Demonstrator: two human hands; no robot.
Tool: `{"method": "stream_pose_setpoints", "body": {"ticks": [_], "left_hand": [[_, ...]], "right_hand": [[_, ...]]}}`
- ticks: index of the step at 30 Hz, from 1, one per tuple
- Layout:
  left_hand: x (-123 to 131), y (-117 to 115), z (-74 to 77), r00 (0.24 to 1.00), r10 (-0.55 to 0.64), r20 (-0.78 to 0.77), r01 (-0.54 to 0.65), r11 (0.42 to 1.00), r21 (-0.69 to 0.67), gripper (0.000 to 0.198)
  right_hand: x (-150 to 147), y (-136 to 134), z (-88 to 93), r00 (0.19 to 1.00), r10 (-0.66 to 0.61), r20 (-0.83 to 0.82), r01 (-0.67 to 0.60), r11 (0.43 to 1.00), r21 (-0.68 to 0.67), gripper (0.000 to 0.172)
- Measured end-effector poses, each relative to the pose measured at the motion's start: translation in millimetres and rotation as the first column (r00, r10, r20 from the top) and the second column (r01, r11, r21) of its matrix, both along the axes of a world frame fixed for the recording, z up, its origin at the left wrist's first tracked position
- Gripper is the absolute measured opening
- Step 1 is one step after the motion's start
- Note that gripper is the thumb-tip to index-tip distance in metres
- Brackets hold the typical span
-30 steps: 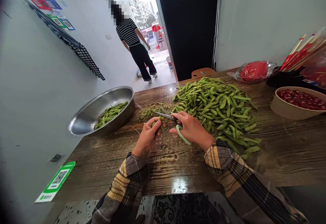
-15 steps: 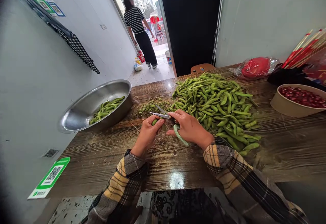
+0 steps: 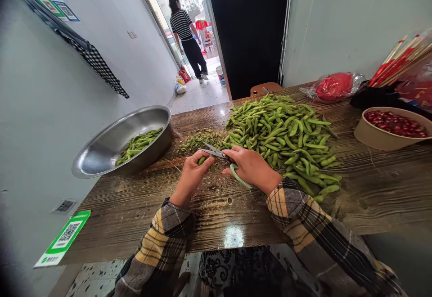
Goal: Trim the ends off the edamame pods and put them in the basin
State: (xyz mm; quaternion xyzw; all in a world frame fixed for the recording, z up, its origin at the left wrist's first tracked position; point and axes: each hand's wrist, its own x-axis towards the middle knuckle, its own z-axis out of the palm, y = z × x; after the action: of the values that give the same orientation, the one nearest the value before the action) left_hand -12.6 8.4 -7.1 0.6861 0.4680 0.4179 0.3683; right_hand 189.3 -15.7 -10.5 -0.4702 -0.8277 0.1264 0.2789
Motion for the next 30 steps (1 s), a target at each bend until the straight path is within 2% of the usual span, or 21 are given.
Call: {"method": "stream_pose_setpoints", "body": {"ticks": [8,16,18,20,22,24,26,30], "left_hand": [[-6.2,4.6,-2.4,0.984,0.0,-0.176,0.015,0.996,0.083,0.015],[-7.7,6.6,-5.5,0.987,0.004,-0.161,0.009,0.997,0.083,0.014],[-7.7,6.4,-5.7,0.997,0.011,-0.082,-0.009,1.0,0.024,0.015],[-7.6,5.8,-4.9,0.996,0.029,0.09,-0.019,0.994,-0.108,0.018],[-7.7,5.0,-2.7,0.945,0.079,0.317,0.007,0.966,-0.26,0.023],[-7.9,3.9,0.4,0.858,0.13,0.497,0.063,0.934,-0.353,0.027],[-8.3,2.7,3.1,0.793,0.154,0.589,0.109,0.916,-0.386,0.029],[-9.2,1.9,3.9,0.732,0.16,0.663,0.149,0.911,-0.385,0.028]], "right_hand": [[2.3,1.4,-1.5,0.999,0.011,0.035,-0.01,0.999,-0.035,0.042],[2.3,1.2,1.6,0.996,0.009,0.088,-0.004,0.998,-0.056,0.044],[2.2,1.9,1.4,0.997,0.01,0.078,-0.006,0.998,-0.055,0.044],[2.1,2.0,1.9,0.998,-0.023,0.064,0.026,0.999,-0.043,0.046],[2.0,1.6,2.8,0.995,-0.087,0.044,0.089,0.995,-0.033,0.052],[2.2,1.4,2.8,0.991,-0.131,0.012,0.132,0.991,-0.031,0.059],[2.3,1.8,1.4,0.991,-0.131,-0.033,0.131,0.991,-0.029,0.064],[1.2,3.4,-3.6,0.992,-0.094,-0.09,0.094,0.996,-0.006,0.068]]}}
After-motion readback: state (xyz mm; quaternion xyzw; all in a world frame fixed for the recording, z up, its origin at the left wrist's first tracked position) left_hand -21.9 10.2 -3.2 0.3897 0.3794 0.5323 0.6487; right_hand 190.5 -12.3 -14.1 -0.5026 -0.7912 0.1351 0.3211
